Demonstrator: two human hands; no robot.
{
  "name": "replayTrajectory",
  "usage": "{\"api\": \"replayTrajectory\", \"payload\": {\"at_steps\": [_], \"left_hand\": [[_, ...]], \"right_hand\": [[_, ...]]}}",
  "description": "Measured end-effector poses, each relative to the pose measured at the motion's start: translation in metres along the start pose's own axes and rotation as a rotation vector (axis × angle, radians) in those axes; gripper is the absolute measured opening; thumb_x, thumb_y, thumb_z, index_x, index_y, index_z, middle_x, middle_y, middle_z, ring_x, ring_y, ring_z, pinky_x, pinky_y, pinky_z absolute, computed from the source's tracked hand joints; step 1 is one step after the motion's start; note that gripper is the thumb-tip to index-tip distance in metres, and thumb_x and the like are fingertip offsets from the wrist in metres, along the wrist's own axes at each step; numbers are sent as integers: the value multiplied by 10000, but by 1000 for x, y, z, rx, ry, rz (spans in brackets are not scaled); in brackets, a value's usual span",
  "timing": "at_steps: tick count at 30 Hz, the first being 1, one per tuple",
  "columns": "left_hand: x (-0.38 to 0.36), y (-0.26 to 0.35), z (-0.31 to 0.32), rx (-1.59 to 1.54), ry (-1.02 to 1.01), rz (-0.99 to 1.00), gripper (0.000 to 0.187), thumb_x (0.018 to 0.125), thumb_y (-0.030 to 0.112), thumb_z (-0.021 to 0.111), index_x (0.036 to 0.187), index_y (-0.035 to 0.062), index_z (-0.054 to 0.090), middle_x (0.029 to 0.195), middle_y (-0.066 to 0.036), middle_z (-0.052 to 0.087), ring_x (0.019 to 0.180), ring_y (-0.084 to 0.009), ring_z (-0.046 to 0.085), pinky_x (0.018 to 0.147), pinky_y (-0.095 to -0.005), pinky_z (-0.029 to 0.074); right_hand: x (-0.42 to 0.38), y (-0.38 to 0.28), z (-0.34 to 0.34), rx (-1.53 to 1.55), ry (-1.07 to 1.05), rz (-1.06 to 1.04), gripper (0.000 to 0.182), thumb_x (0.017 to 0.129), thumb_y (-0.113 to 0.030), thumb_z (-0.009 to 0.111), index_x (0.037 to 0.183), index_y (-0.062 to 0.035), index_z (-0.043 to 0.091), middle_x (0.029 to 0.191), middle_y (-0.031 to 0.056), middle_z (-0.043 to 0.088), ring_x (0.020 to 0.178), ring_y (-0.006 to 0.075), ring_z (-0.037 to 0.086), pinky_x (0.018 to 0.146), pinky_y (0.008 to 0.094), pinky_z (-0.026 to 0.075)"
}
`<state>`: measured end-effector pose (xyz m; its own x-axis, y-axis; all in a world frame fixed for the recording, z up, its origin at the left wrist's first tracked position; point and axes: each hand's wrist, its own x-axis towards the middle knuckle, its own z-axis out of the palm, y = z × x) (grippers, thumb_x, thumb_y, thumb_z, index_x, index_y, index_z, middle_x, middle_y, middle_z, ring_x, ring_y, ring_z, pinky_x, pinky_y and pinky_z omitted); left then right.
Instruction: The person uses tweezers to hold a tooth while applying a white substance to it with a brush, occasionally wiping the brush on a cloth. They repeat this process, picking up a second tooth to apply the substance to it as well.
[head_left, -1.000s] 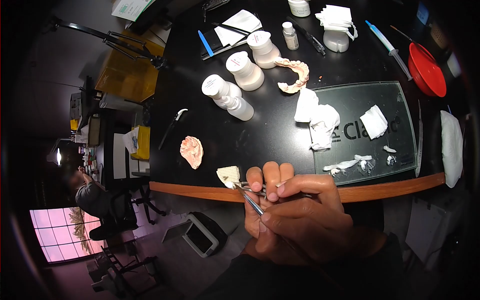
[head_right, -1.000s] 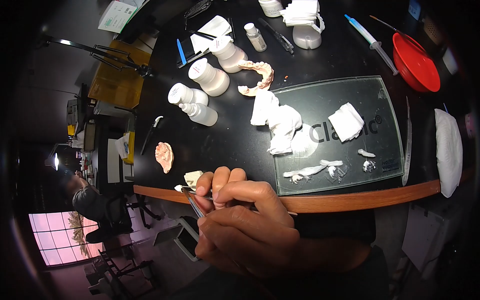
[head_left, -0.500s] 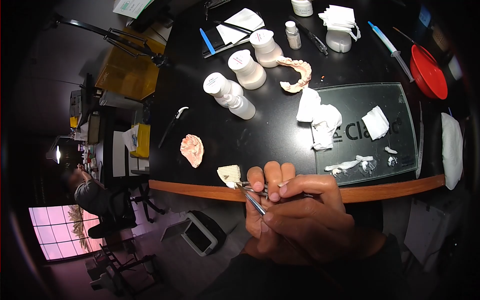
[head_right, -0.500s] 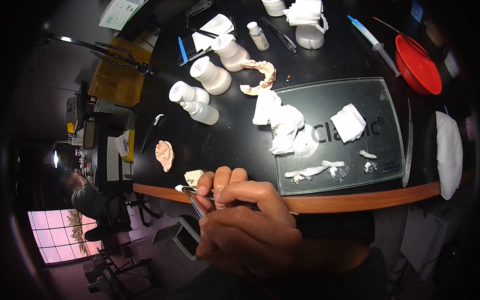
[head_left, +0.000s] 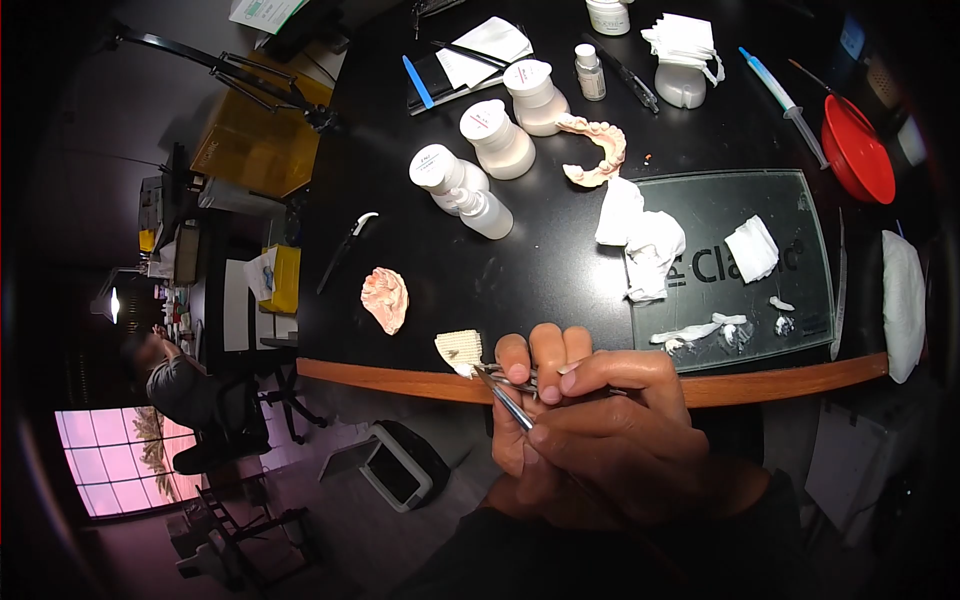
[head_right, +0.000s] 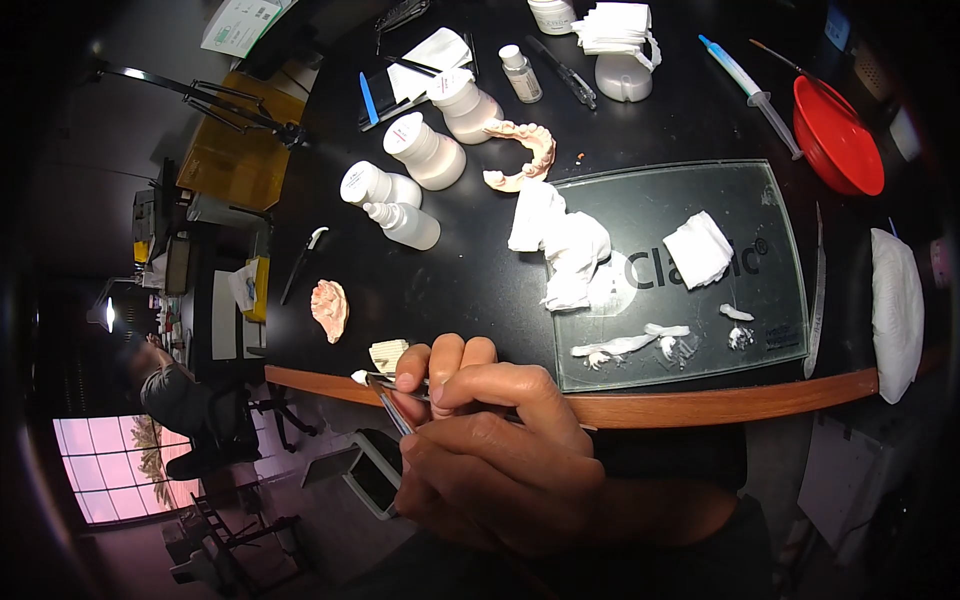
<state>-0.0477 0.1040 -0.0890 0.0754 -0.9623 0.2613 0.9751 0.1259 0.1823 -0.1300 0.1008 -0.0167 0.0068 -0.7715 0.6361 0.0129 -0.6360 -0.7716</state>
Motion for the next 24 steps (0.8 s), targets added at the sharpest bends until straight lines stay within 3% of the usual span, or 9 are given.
{"api": "replayTrajectory", "payload": {"at_steps": [15, 24], "left_hand": [[-1, 3, 14, 112, 77, -27, 188, 1052, 353, 510, 1039, 166, 496, 894, 0, 458, 861, -128, 417, 845, -296, 398], [0, -2, 12, 122, 60, 40, 202, 1052, 347, 508, 1020, 150, 478, 902, -13, 474, 861, -123, 419, 856, -297, 397]], "right_hand": [[-3, -2, 8, 46, 88, 4, 150, 764, 163, 688, 811, 22, 667, 842, 110, 610, 913, 230, 536, 710, 402, 537], [-4, 1, 10, 7, 101, -28, 171, 754, 176, 668, 809, 15, 659, 840, 98, 618, 930, 227, 543, 692, 378, 548]]}}
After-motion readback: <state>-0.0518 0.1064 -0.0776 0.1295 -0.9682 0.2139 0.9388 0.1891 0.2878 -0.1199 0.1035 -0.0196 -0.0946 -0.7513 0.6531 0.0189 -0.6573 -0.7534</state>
